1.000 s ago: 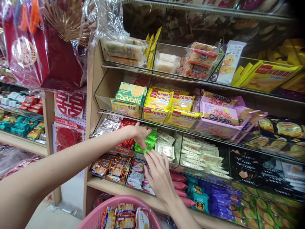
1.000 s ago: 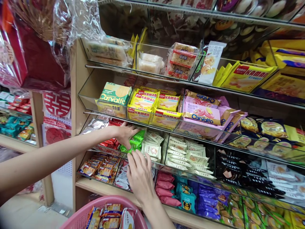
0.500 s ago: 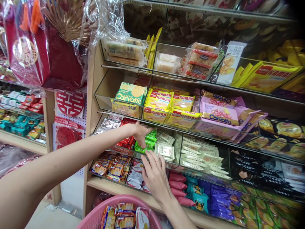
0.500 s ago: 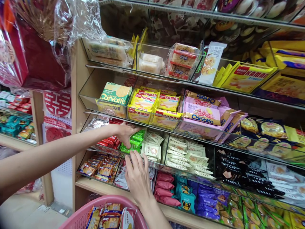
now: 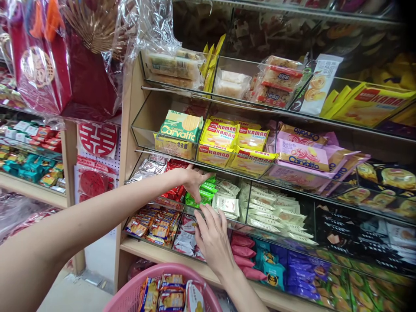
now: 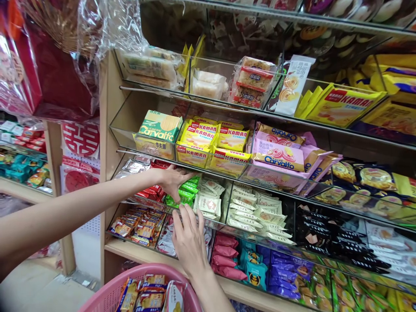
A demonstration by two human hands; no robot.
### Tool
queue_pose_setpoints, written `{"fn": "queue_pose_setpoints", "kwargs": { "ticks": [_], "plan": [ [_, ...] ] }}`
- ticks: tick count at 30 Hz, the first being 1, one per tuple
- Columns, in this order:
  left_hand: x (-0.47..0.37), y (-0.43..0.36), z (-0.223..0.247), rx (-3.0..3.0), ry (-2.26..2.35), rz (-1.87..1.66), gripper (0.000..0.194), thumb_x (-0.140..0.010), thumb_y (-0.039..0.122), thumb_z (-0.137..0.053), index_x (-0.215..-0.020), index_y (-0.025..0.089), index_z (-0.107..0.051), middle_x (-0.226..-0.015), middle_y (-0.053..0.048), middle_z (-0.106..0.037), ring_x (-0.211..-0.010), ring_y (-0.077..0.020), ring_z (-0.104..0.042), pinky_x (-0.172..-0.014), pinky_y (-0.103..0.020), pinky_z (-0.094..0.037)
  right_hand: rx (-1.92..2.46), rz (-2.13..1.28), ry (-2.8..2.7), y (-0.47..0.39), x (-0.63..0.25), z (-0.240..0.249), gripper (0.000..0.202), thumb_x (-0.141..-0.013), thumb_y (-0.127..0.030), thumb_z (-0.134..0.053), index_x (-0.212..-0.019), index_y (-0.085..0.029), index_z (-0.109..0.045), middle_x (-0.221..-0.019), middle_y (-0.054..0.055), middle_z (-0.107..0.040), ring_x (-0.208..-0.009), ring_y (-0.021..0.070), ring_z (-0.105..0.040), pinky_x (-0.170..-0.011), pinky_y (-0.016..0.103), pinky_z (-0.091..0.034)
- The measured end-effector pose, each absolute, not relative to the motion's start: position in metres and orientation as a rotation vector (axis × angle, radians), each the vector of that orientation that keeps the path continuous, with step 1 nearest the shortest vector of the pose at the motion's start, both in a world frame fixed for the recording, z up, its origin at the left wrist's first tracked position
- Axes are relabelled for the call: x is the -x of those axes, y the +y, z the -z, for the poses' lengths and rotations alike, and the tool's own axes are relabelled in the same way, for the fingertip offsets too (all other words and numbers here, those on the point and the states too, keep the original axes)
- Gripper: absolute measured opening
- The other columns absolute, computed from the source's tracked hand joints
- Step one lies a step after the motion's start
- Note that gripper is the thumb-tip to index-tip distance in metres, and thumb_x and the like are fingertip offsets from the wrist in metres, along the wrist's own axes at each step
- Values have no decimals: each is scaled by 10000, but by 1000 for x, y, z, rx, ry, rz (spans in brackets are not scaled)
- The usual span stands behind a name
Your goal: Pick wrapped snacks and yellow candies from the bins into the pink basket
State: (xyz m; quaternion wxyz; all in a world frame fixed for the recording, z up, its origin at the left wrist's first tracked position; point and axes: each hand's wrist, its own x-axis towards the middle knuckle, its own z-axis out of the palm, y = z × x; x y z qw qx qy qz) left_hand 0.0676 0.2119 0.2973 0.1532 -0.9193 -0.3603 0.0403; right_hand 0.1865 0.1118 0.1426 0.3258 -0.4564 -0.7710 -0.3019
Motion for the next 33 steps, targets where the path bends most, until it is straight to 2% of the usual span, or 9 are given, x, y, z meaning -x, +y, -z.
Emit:
{"fn": "queue_pose_setpoints", "kwargs": {
  "ticks": [6, 11, 15, 23, 28, 33],
  "plan": [
    [-63, 211, -298, 2660, -998, -21, 1111, -510, 499, -670, -1420, 196, -108, -1385, -195, -382, -1264, -360, -336, -1013, -489, -214, 1192, 806, -2014, 111, -186, -140, 410, -854, -157, -406, -1261, -166, -458, -1319, 109, -473, -1272, 227, -334, -1062, 475, -209],
    [-59, 204, -299, 2657, -974, -22, 1090, -537, 535, -648, -1416, 167, -120, -1375, -216, -383, -1226, -357, -386, -1012, -502, -200, 1196, 796, -2011, 111, -186, -139, 397, -859, -162, -406, -1252, -165, -463, -1321, 102, -472, -1271, 225, -329, -1068, 475, -182],
    [-61, 203, -296, 2660, -981, -37, 1076, -544, 520, -641, -1415, 151, -130, -1396, -223, -346, -1237, -357, -373, -1027, -513, -171, 1196, 807, -2003, 110, -184, -139, 392, -853, -146, -402, -1237, -164, -476, -1317, 111, -473, -1264, 233, -340, -1054, 486, -203],
    [-68, 208, -293, 2656, -1060, -100, 1106, -510, 471, -642, -1428, 213, -80, -1453, -182, -258, -1317, -345, -251, -1044, -530, -143, 1186, 818, -1984, 110, -182, -138, 395, -850, -137, -402, -1236, -167, -481, -1328, 119, -462, -1267, 242, -340, -1047, 497, -215],
    [-73, 211, -291, 2634, -1113, -114, 1136, -491, 518, -660, -1426, 180, -112, -1437, -220, -269, -1324, -350, -231, -1039, -514, -181, 1174, 816, -1991, 110, -182, -135, 392, -848, -126, -401, -1230, -155, -482, -1324, 130, -465, -1277, 247, -328, -1047, 509, -210],
    [-73, 215, -289, 2702, -1108, -92, 1132, -487, 548, -669, -1415, 176, -138, -1420, -195, -321, -1306, -332, -286, -1046, -481, -195, 1173, 822, -1990, 110, -183, -133, 383, -848, -119, -406, -1222, -148, -485, -1326, 130, -465, -1283, 242, -320, -1052, 502, -196]
  ]
}}
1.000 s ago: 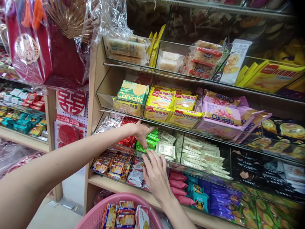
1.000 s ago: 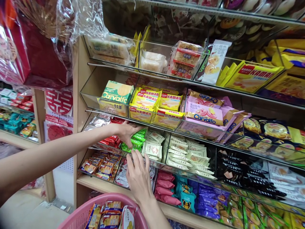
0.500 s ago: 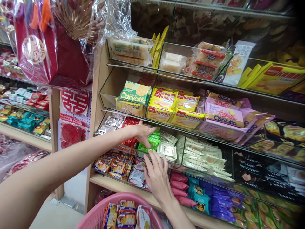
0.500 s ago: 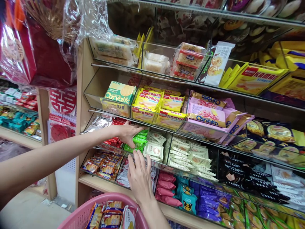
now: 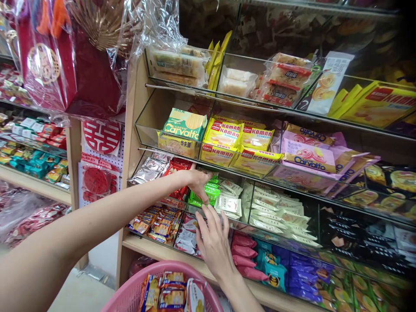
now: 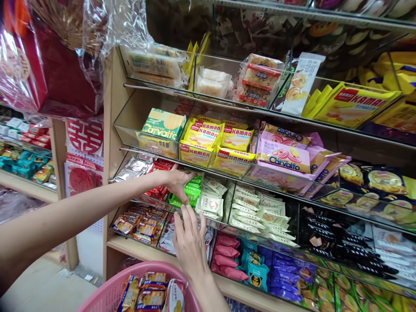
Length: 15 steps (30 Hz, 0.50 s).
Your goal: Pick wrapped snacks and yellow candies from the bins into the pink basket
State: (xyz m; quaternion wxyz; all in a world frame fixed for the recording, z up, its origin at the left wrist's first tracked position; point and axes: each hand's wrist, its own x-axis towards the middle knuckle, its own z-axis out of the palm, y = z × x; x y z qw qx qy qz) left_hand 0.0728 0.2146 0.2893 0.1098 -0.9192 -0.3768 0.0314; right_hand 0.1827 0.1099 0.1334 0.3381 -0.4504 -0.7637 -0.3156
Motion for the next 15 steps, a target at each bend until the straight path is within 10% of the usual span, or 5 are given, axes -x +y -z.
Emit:
{"fn": "queue_pose_setpoints", "kwargs": {
  "ticks": [15],
  "plan": [
    [-59, 218, -286, 2702, -867, 168, 1042, -555, 582, -650, -1388, 155, -194, -1320, -216, -454, -1165, -351, -451, -998, -493, -190, 1175, 818, -1995, 111, -185, -129, 408, -841, -137, -436, -1248, -149, -466, -1357, 119, -437, -1297, 244, -295, -1070, 505, -147]
  ]
}}
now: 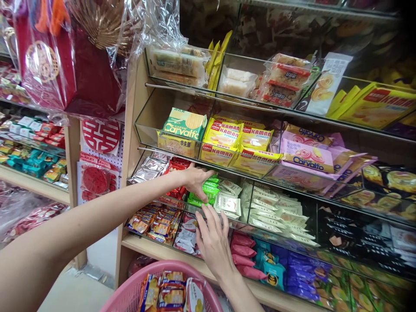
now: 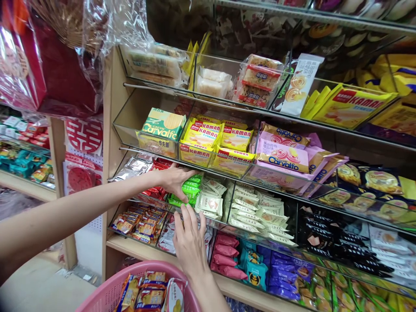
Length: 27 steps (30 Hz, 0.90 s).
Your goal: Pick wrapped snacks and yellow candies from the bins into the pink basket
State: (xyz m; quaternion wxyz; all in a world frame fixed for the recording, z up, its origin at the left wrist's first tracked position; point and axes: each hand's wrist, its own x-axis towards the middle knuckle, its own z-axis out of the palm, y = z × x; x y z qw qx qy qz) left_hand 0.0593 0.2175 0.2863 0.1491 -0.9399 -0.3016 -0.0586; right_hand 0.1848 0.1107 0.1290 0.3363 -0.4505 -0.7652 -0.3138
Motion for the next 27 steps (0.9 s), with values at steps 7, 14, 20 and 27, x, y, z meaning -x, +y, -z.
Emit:
{"fn": "queue_pose_setpoints", "kwargs": {
  "ticks": [7, 14, 20, 27],
  "plan": [
    [-55, 211, -282, 2607, -802, 227, 962, -597, 584, -623, -1358, 114, -269, -1191, -238, -530, -1052, -370, -506, -922, -501, -237, 1185, 821, -1994, 113, -183, -127, 401, -851, -150, -423, -1248, -156, -470, -1349, 121, -444, -1294, 241, -301, -1070, 500, -147],
    [-49, 203, -273, 2499, -725, 383, 978, -582, 603, -626, -1352, 97, -297, -1021, -162, -565, -915, -321, -526, -844, -437, -299, 1170, 846, -1975, 114, -184, -126, 391, -845, -151, -435, -1233, -153, -484, -1332, 111, -465, -1285, 231, -315, -1076, 489, -132],
    [-40, 188, -263, 2400, -699, 597, 961, -597, 523, -641, -1385, 130, -255, -1039, -124, -533, -921, -285, -493, -908, -427, -258, 1181, 839, -1963, 115, -183, -124, 382, -845, -146, -441, -1223, -161, -495, -1322, 89, -482, -1285, 214, -314, -1083, 472, -104],
    [-32, 177, -241, 2286, -746, 842, 924, -633, 457, -661, -1396, 141, -248, -1226, -168, -455, -1051, -304, -443, -961, -430, -237, 1202, 856, -1921, 115, -180, -124, 368, -843, -179, -454, -1206, -169, -513, -1304, 85, -503, -1271, 210, -333, -1081, 460, -95]
  ]
}}
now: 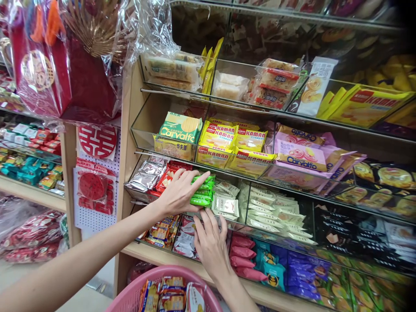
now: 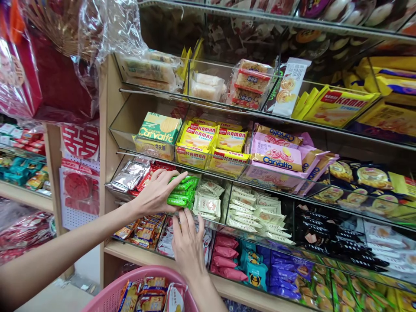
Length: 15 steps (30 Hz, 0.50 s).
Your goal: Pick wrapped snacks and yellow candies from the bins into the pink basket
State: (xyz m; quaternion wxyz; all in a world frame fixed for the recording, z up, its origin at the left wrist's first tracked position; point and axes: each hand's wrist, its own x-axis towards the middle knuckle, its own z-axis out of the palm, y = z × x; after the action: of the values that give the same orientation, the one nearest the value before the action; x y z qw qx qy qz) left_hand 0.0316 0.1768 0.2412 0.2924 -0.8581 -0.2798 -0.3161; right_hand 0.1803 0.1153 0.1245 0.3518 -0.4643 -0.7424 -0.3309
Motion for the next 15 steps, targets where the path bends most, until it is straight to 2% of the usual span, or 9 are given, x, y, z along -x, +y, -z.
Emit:
{"fn": "queue_pose_setpoints", "kwargs": {
  "ticks": [4, 10, 15],
  "plan": [
    [-26, 180, -225, 2225, -709, 992, 924, -642, 461, -673, -1396, 159, -232, -1235, -172, -449, -1102, -319, -431, -985, -472, -236, 1208, 877, -1911, 118, -180, -122, 379, -839, -191, -473, -1216, -175, -505, -1303, 80, -506, -1265, 215, -338, -1071, 462, -101],
    [-20, 189, -201, 2100, -550, 1307, 983, -688, 433, -683, -1423, 188, -80, -1245, -191, -414, -1153, -324, -410, -950, -470, -344, 1163, 910, -1851, 122, -178, -121, 351, -864, -319, -488, -1184, -180, -528, -1252, 78, -551, -1240, 212, -377, -1068, 455, -117],
    [-19, 195, -190, 2010, -450, 1512, 1009, -676, 422, -705, -1424, 212, -61, -1242, -188, -404, -1137, -322, -428, -927, -503, -383, 1137, 908, -1833, 123, -178, -121, 347, -853, -355, -512, -1153, -185, -547, -1245, 80, -555, -1245, 218, -382, -1065, 454, -144]
  ]
}}
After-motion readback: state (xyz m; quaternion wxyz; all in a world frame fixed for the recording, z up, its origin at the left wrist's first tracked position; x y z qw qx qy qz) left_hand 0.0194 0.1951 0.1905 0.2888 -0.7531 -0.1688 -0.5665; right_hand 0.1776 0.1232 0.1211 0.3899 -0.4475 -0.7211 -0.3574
